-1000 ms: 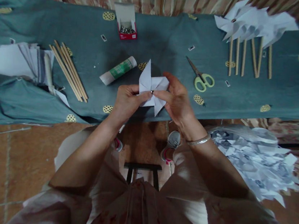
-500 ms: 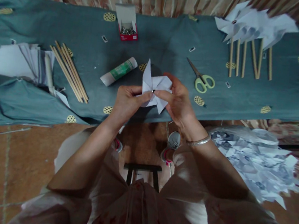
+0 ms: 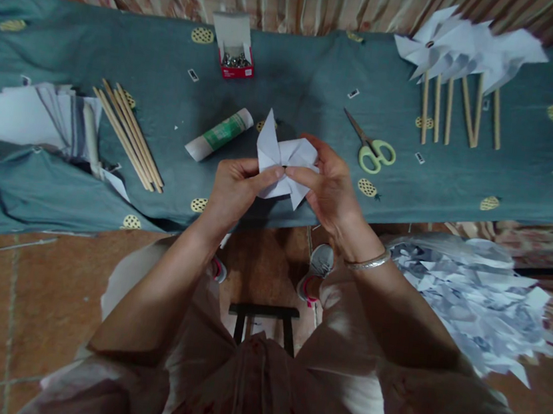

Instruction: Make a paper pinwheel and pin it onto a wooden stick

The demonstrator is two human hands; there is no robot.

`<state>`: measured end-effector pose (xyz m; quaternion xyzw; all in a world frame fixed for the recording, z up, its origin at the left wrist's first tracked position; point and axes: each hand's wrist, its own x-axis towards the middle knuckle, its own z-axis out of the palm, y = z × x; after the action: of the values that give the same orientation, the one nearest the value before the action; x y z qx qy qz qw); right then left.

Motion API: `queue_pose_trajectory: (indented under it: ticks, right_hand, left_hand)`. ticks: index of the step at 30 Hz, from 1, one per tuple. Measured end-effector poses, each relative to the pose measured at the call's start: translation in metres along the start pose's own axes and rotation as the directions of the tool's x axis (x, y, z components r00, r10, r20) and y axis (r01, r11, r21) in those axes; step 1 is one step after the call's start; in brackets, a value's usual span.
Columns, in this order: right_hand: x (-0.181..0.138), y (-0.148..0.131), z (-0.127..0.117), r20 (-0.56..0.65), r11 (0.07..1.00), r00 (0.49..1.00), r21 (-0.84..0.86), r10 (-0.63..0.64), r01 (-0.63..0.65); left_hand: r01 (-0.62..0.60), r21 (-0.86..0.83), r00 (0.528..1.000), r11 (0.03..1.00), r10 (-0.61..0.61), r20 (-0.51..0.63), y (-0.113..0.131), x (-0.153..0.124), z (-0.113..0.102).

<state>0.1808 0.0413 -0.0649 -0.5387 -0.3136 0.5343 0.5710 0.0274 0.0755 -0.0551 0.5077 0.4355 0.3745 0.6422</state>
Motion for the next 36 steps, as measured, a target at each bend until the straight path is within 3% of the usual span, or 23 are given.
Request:
queue_pose_trajectory:
  ticks: [12, 18, 24, 31, 36]
  right_hand:
    - [0.001, -0.001, 0.000, -0.014, 0.994, 0.999, 0.108, 0.036, -0.035]
    - [0.007, 0.006, -0.001, -0.084, 0.999, 0.996, 0.042, -0.019, 0.022]
    - [0.015, 0.014, -0.006, -0.052, 1.000, 0.999, 0.013, -0.007, 0.008]
    - [0.032, 0.016, -0.009, -0.107, 0.979, 0.983, -0.155, -0.151, 0.134]
    - [0.041, 0.018, -0.009, -0.087, 0.922, 0.959, -0.310, -0.271, 0.232]
  left_hand:
    - [0.001, -0.022, 1.000, 1.000, -0.001, -0.010, 0.001, 0.002, 0.003]
    - [0.005, -0.066, 1.000, 0.998, -0.005, 0.002, -0.006, 0.009, 0.004]
    - [-0.016, -0.029, 1.000, 0.999, 0.015, -0.022, -0.007, 0.020, 0.002]
    - [-0.035, 0.038, 0.997, 0.999, 0.038, -0.069, -0.007, 0.039, 0.001]
    - [-0.143, 0.276, 0.979, 0.950, 0.176, -0.102, -0.005, 0.053, 0.001]
